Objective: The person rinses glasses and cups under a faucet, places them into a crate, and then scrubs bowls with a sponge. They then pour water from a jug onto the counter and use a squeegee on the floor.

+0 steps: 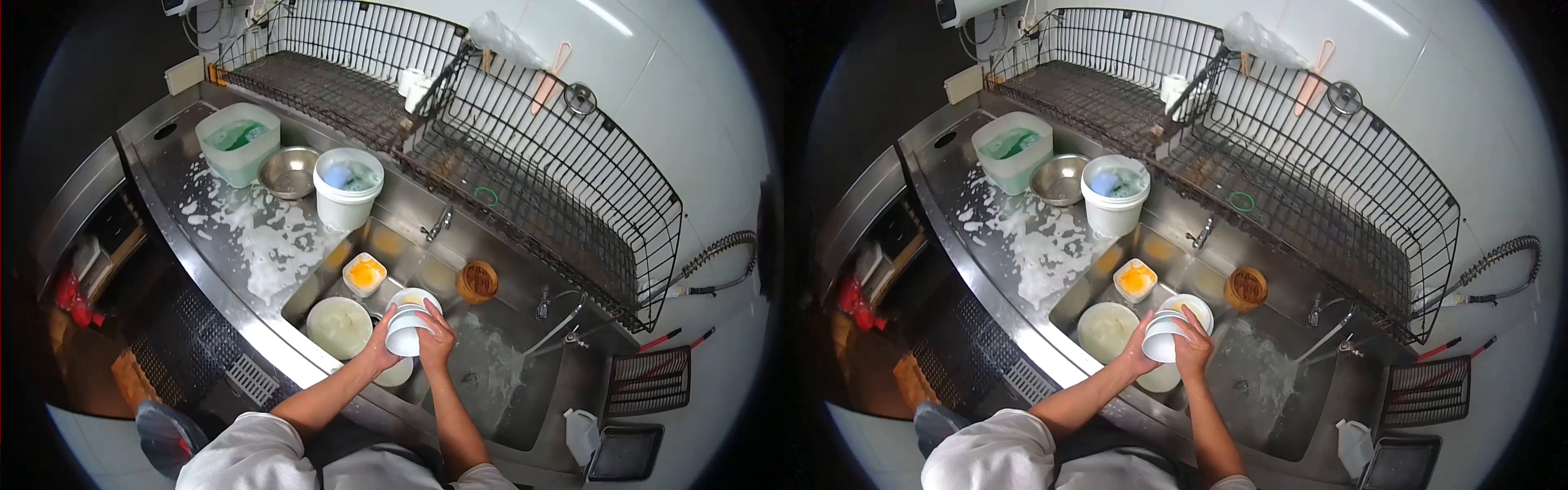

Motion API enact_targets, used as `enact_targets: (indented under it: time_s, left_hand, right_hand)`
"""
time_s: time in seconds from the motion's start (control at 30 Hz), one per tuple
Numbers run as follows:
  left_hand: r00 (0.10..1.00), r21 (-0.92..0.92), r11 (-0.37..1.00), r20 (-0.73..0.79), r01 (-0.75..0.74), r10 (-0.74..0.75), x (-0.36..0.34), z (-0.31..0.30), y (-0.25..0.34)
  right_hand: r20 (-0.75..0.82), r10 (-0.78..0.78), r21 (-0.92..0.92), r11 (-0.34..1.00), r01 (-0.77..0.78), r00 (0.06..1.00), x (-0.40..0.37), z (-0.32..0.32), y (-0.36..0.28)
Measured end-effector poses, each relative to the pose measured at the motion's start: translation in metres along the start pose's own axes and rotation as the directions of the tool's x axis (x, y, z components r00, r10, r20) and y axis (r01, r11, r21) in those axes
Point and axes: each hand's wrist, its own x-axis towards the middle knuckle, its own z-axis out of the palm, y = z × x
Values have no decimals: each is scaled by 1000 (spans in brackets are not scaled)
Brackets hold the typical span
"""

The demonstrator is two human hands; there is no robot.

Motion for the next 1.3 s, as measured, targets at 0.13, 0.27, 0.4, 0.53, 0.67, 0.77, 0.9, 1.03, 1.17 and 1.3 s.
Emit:
enact_targets:
  time_s: [0.13,0.27,0.4,0.53,0.67,0.77,0.9,1.03,1.17,1.3]
  left_hand:
    - [996,78,997,-78,-29,35,-37,11,62]
    - [995,158,985,-60,-72,83,-50,19,103]
    - [959,252,928,11,-276,283,-50,56,138]
    - [893,408,802,305,-436,331,-57,155,188]
    - [813,584,568,460,-580,358,-49,239,228]
    - [755,655,398,453,-642,474,-61,235,245]
    - [750,715,361,341,-598,567,-60,125,255]
    - [761,797,437,43,-416,647,-79,-14,251]
    - [666,838,426,-106,-339,738,-122,-141,254]
    - [587,848,463,-242,-259,772,-170,-217,263]
  right_hand:
    - [-14,-17,1,1000,17,1000,14,53,-32]
    - [-2,-24,-106,994,24,1000,31,85,-56]
    - [-6,-20,-106,994,19,1000,68,95,-89]
    - [-149,-399,-220,905,364,904,148,73,-173]
    - [-257,-646,-427,743,515,719,219,45,-231]
    - [-294,-624,-543,732,410,724,266,32,-226]
    - [-222,-485,-710,675,200,846,299,31,-195]
    - [-70,-387,-715,663,225,919,310,45,-170]
    - [126,-448,-566,700,435,885,316,55,-158]
    - [95,-335,-512,791,334,937,312,48,-151]
